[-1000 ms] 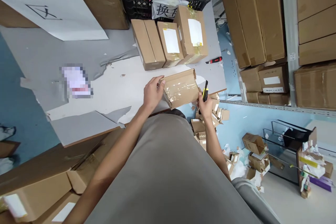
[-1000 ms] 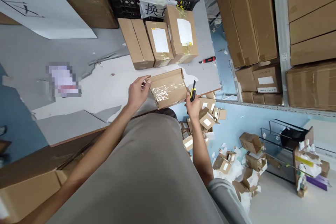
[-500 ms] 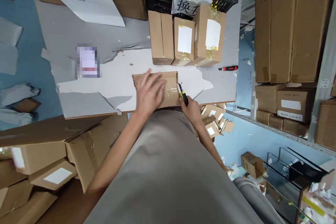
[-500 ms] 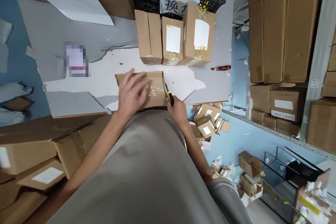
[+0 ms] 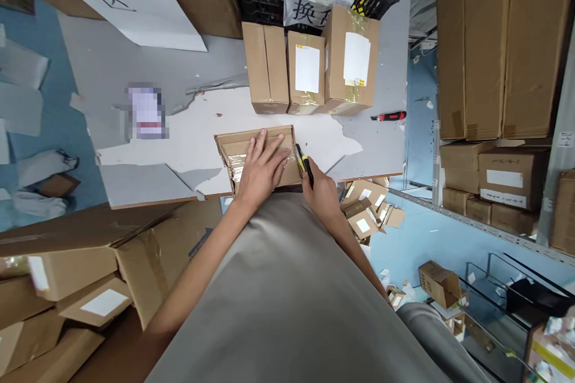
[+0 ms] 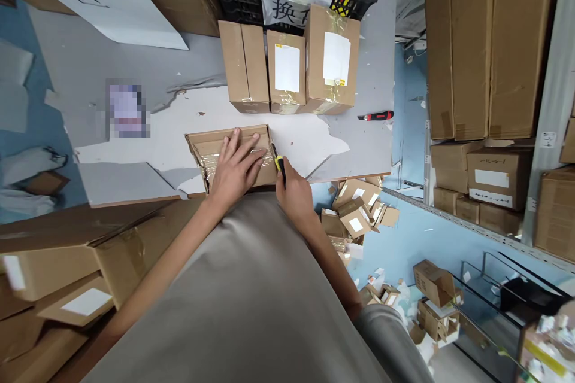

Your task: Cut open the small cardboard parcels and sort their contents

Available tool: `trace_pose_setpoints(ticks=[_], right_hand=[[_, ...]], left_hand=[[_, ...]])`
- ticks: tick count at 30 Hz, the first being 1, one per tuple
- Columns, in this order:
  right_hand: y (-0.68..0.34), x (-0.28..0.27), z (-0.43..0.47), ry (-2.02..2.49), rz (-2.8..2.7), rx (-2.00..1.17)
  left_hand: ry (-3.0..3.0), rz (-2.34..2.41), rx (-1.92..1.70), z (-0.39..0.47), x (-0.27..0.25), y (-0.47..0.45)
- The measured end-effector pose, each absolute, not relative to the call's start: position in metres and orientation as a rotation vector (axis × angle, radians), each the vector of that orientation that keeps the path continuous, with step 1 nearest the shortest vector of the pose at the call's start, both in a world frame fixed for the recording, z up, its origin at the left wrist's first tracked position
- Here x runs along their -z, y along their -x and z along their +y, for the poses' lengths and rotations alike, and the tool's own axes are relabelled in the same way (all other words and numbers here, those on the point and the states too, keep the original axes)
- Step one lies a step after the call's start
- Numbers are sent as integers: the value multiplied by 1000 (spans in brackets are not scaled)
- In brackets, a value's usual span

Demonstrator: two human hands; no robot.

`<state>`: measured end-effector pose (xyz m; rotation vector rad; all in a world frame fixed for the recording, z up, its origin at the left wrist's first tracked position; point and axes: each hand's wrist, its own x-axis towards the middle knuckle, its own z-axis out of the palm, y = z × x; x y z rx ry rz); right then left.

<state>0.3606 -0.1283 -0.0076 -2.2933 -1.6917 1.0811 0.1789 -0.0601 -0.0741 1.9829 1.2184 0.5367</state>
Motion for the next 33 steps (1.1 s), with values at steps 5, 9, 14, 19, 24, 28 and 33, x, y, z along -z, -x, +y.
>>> trace_pose_setpoints(ticks=[5, 9, 14, 19, 24, 28, 33], right_hand=[[-358, 1, -131, 2301, -1711, -1045], [-350, -1, -129, 2339, -1744, -1016], [-337, -8, -123, 2538, -1778, -1026], [-325, -18, -114, 2623, -1808, -1035], [-316, -19, -99, 2718, -1834, -1045], [-312, -29, -102, 2810, -1853, -1106], [-312, -46, -109, 2892, -1895, -1194]], left_hand=[[-1991, 1215, -528, -61, 73, -179], [-1985, 1202, -547, -61, 76, -179], [-1951, 1181, -565, -61, 80, -179], [-1919, 1162, -579, -61, 81, -179], [-1918, 1168, -586, -61, 84, -180], [-1932, 1153, -576, -63, 86, -182], [-2020, 1170, -541, -68, 89, -182]])
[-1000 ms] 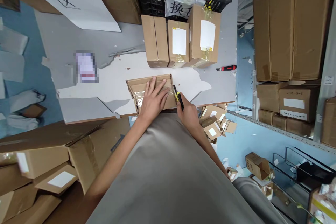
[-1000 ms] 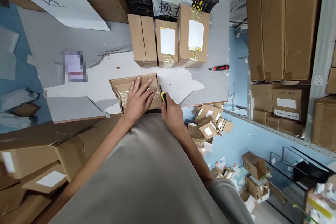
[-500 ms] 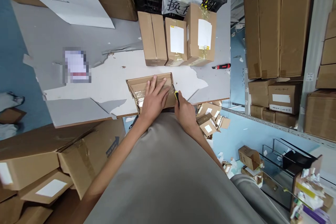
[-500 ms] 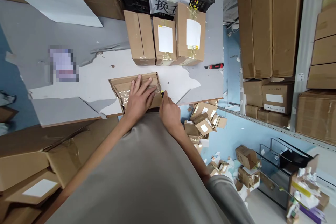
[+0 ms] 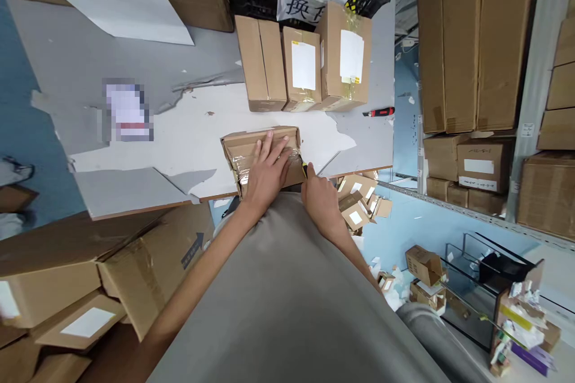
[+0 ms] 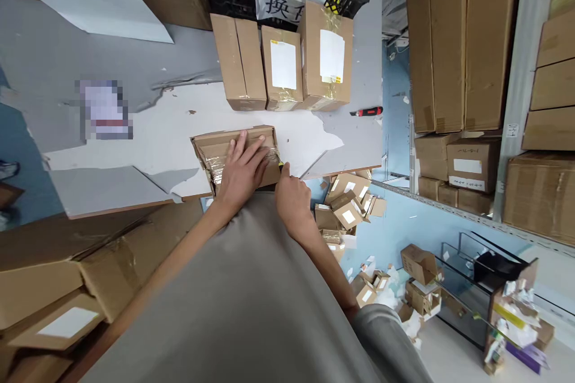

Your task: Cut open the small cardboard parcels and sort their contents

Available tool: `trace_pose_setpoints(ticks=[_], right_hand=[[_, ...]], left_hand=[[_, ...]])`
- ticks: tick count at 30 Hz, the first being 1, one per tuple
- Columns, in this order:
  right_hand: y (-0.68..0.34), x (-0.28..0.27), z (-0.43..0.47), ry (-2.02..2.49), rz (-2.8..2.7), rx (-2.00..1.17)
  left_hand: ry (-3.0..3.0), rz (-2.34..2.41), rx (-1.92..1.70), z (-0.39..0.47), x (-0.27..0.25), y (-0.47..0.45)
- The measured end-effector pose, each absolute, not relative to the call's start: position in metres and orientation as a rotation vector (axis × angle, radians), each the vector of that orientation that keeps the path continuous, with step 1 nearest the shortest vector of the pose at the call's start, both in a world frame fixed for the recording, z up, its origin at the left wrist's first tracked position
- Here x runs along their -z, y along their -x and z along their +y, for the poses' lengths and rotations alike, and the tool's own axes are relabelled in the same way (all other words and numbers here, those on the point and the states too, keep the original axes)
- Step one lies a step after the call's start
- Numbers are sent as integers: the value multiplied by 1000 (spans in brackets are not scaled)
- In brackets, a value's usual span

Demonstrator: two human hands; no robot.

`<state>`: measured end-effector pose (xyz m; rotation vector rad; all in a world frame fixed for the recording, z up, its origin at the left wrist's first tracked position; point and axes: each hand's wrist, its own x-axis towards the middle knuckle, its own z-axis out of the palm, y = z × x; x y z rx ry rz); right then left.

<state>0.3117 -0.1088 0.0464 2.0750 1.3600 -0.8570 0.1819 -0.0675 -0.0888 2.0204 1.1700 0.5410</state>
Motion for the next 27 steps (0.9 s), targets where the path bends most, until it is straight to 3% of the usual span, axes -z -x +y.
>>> trace_pose_setpoints(ticks=[17, 27], right_hand=[[-331, -45, -131, -2019, 1364, 935], [-341, -41, -110, -2106, 1632, 971]], left_hand=[[-2096, 1239, -460, -74, 88, -182], [-2128, 1264, -448, -76, 90, -180]])
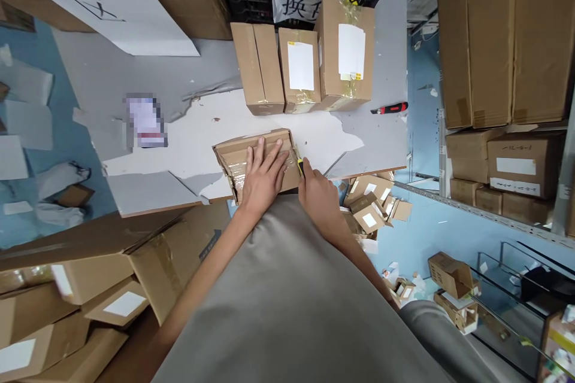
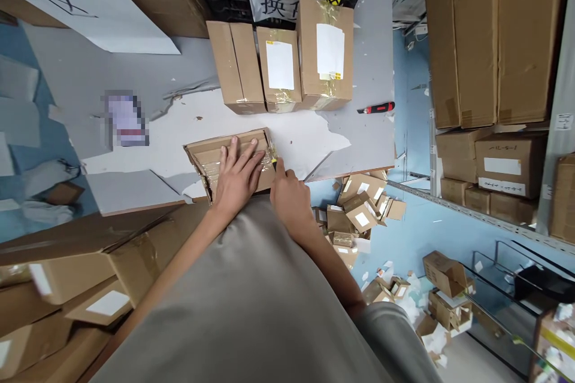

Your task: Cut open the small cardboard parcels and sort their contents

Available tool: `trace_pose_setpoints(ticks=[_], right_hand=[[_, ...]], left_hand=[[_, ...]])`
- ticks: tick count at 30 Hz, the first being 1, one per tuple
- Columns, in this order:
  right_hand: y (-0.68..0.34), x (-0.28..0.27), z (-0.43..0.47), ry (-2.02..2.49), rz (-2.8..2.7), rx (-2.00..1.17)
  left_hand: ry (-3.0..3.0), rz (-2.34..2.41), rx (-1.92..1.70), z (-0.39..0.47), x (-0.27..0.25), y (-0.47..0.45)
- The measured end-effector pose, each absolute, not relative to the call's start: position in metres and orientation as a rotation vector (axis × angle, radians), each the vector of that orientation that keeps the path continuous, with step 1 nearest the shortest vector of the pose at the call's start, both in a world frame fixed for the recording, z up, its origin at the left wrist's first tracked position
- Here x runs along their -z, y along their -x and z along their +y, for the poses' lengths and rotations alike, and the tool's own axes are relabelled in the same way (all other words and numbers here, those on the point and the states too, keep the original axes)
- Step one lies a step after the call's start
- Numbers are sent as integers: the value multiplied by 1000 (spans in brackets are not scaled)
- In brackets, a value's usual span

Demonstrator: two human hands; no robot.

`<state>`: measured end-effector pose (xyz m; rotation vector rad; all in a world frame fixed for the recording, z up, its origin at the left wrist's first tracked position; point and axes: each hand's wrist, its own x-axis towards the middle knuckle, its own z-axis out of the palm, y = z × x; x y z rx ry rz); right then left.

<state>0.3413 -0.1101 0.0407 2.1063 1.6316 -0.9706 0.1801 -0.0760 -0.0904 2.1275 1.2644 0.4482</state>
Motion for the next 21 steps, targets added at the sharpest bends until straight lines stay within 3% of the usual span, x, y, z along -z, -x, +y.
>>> trace_pose_setpoints(ticks=[8, 13, 16, 21], right_hand=[[-359, -29, -118, -2060, 1470, 1079], [-394, -21, -143, -2279, 1646, 1311], [-422, 14, -142, -2594, 1614, 1444], [-436, 120, -107, -2793, 1258, 1794]], left_hand=[[-2139, 1337, -475, -74, 92, -176], [-2107, 1389, -546, -74, 94, -165], [-2046, 1509, -614, -76, 94, -144], [-1883, 1894, -718, -88, 92, -98]])
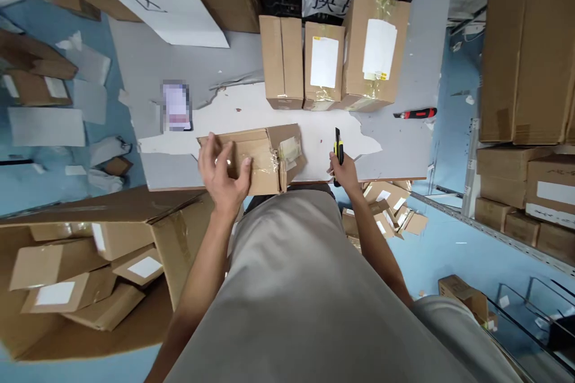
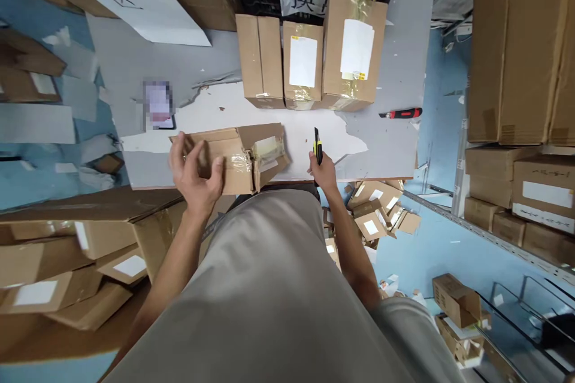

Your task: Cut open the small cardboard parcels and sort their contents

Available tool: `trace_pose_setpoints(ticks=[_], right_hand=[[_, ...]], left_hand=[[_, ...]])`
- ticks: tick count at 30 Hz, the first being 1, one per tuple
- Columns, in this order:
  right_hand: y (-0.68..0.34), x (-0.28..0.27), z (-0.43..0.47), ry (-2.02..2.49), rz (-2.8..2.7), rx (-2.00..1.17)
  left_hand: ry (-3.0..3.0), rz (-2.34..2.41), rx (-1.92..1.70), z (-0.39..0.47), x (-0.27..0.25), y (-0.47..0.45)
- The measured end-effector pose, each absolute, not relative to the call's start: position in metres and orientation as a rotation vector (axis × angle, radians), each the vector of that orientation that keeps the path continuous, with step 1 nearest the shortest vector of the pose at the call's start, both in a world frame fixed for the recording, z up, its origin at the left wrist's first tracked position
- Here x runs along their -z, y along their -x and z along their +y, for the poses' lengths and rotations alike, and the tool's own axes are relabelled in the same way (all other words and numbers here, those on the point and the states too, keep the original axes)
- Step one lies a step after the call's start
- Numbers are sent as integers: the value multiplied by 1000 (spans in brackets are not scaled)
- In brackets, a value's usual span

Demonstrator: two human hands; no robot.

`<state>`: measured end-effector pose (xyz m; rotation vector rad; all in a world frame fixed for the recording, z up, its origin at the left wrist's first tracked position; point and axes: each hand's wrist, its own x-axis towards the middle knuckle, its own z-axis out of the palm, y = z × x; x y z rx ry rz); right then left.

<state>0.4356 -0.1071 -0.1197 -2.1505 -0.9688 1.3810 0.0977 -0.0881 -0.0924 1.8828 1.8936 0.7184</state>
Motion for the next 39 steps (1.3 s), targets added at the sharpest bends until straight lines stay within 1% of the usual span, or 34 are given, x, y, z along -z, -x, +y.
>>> trace_pose_setpoints(ticks=[2, 4, 7, 9, 13, 17, 20, 23, 27, 30, 39], right_hand=[[-420, 158, -92, 2053, -850, -1492], [-396, 183, -80, 1984, -806, -1579], [-362, 197, -71, 1905, -850, -1654], [-353, 191, -71, 1880, -963, -1623], [-377, 156, -83, 1949, -1241, -1384], [-416, 113, -105, 2156, -1429, -1104], [-428, 94, -122, 2321, -1474, -995], [-427, 89, -132, 2398, -1466, -974], [-422, 89, -136, 2387, -1488, -913], [-419, 89, -135, 2381, -1535, -828], [-419, 98, -137, 2369, -1701, -756]], left_hand=[[-1802, 2081, -730, -94, 93, -82], [-1738, 2199, -734, -98, 93, -71], [-1699, 2256, -737, -103, 95, -59], [-1677, 2266, -740, -106, 97, -53], [-1599, 2168, -749, -106, 111, -52], [-1525, 1868, -737, -91, 145, -76], [-1423, 1647, -632, -75, 166, -102], [-1363, 1596, -621, -70, 164, -116], [-1391, 1622, -757, -79, 134, -117], [-1478, 1638, -707, -86, 119, -116], [-1542, 1688, -506, -82, 130, -123]])
